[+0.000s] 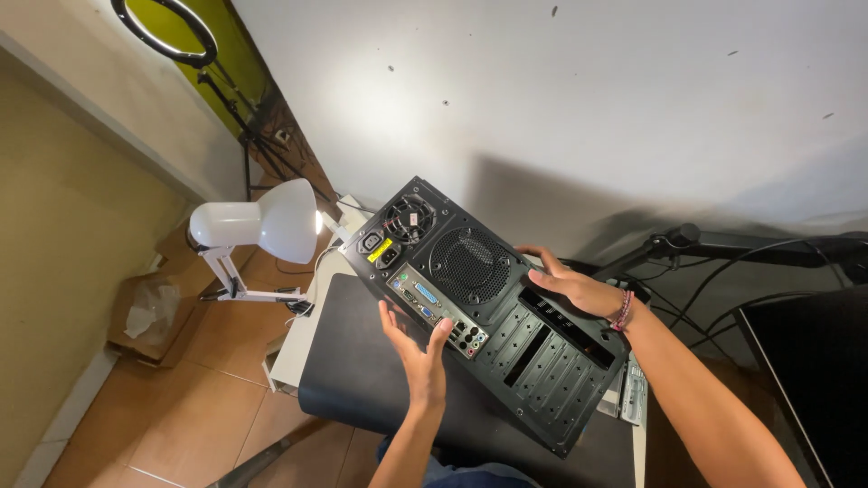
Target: The person works on a desktop computer case on a desk. They rotate and reposition the case, use a screwdriver to work on screws at the rear and side of the case, remove the side panel, and later align and press the panel back onto the case.
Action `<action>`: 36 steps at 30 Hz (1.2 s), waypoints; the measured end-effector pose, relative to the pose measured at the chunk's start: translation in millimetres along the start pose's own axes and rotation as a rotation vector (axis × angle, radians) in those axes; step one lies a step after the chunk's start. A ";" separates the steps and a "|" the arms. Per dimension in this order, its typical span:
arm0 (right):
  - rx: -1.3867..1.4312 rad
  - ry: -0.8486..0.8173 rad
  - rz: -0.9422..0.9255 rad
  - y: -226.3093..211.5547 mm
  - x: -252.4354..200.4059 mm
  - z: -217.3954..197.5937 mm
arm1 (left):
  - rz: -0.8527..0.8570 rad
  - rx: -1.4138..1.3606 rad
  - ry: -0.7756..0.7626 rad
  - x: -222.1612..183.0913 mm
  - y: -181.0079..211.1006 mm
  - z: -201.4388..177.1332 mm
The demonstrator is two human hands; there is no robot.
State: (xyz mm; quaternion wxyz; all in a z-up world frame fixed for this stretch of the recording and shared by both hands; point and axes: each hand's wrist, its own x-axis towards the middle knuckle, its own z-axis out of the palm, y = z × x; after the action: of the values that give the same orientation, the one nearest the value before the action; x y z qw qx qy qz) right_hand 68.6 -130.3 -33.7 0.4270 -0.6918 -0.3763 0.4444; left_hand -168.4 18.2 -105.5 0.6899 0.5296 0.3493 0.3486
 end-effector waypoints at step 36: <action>0.371 -0.081 -0.084 -12.4 14.3 50.4 | -0.047 -0.299 0.043 -16.5 -16.1 -22.1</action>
State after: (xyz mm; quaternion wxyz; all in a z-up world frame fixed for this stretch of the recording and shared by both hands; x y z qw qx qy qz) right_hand 24.3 -100.1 -38.5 0.5498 -0.5665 -0.3333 0.5154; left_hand -193.9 11.8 -123.6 0.7613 0.4051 0.3206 0.3918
